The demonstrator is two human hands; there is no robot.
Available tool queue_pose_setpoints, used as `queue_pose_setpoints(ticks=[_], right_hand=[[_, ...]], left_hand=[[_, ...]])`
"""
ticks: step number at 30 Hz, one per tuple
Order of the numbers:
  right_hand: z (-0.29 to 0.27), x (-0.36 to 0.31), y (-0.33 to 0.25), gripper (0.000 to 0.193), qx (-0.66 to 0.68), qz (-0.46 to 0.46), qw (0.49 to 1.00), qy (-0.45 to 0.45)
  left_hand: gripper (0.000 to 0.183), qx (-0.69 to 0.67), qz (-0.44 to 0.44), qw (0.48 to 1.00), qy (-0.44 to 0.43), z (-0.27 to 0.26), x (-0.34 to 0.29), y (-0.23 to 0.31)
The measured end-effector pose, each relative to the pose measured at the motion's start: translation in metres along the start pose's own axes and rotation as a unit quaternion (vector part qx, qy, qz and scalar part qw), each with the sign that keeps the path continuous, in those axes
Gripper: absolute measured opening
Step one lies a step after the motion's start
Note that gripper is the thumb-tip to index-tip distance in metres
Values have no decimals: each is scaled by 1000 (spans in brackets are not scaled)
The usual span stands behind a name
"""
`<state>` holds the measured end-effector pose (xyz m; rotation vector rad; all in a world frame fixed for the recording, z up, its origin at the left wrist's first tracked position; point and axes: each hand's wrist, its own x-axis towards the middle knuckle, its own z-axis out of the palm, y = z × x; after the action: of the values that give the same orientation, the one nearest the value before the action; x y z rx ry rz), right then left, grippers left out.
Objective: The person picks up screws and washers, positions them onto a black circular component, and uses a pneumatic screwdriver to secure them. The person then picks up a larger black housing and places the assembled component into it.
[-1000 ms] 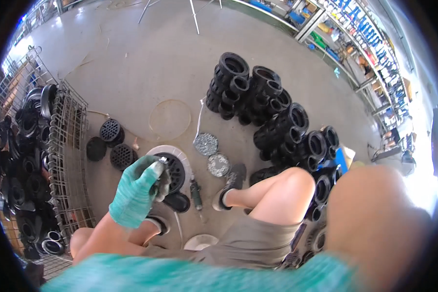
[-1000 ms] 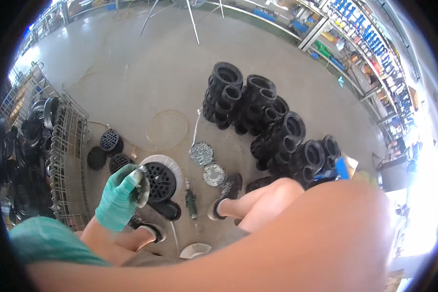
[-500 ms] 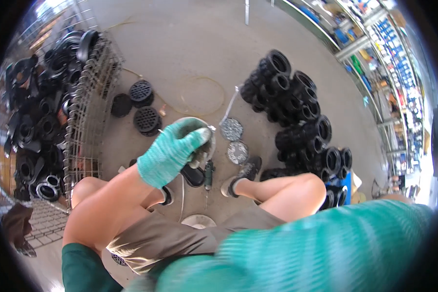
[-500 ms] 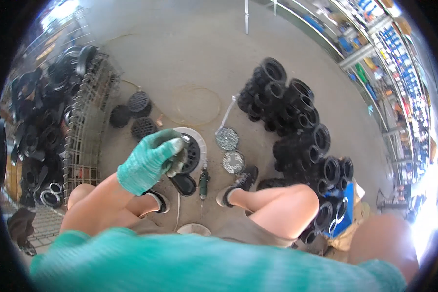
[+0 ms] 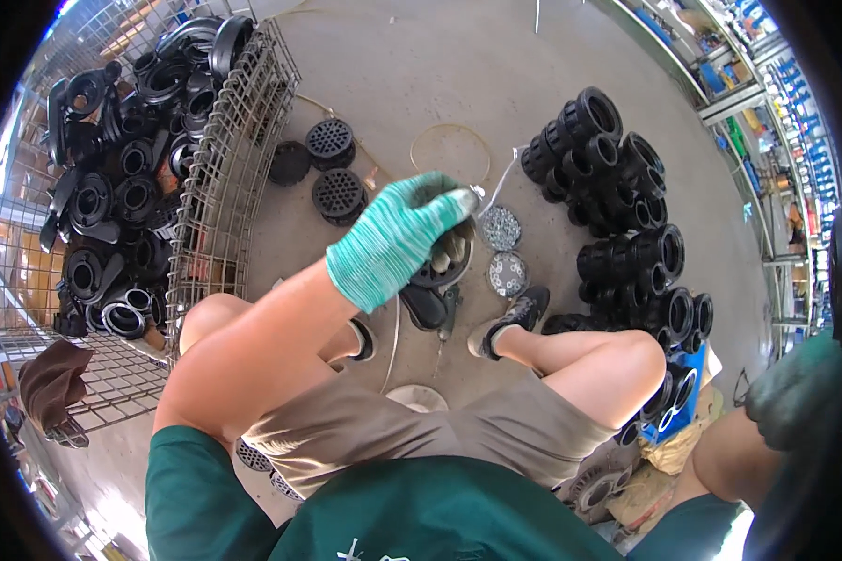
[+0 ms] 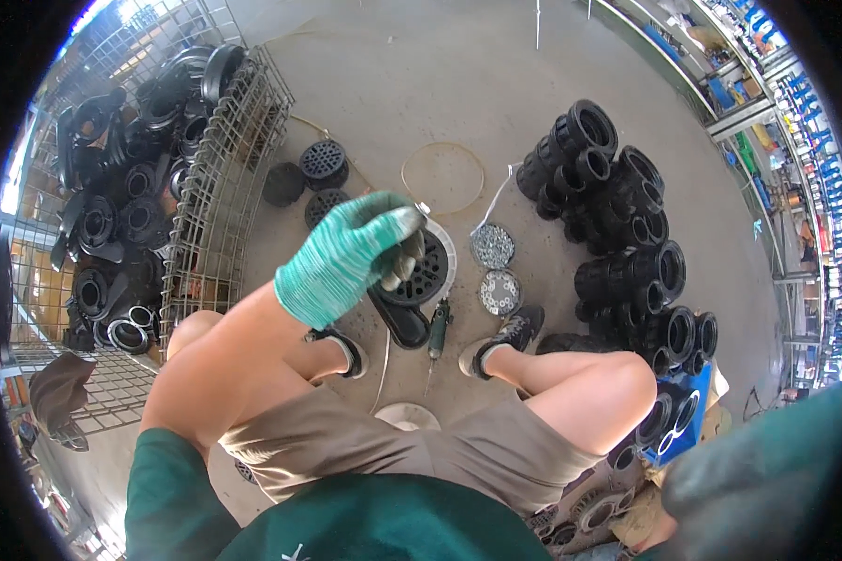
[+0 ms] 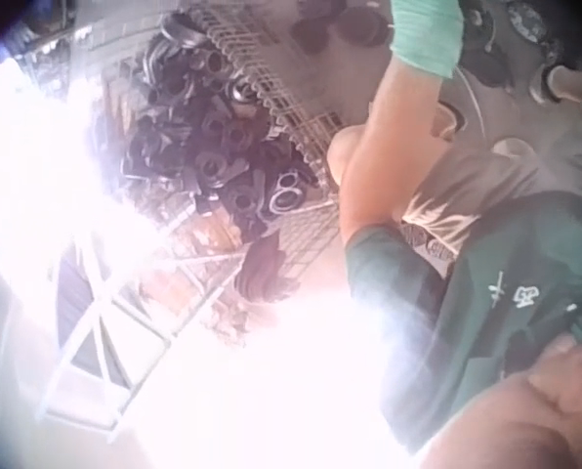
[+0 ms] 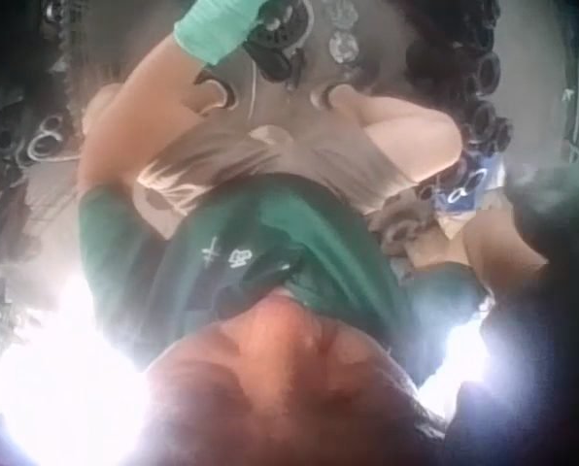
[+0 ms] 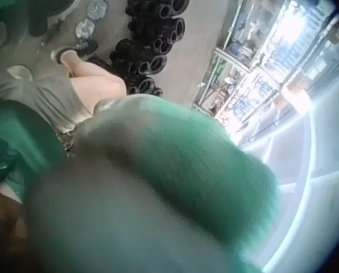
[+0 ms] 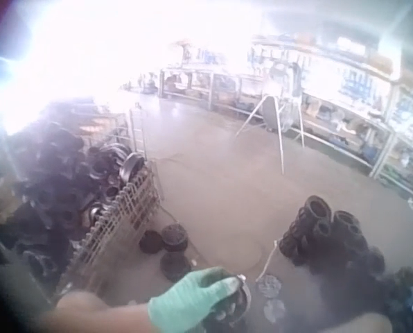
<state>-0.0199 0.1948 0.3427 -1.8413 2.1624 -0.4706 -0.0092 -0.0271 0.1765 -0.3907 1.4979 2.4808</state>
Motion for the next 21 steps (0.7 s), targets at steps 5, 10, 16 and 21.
queue_pose_setpoints(ticks=[5,10,16,21], right_hand=[[5,-3,8,30,18,4,1000,11],[-14,-11,3,31,23,37,999,3],[-12,4,85,32,172,175,969,-2],[255,-14,250,44,183,382,841,-336]], left_hand=[[26,14,32,999,4,-17,12,5],[27,-6,41,999,8,-6,9,5],[19,19,88,992,87,-29,-1,17],[21,7,64,993,97,-29,13,13]])
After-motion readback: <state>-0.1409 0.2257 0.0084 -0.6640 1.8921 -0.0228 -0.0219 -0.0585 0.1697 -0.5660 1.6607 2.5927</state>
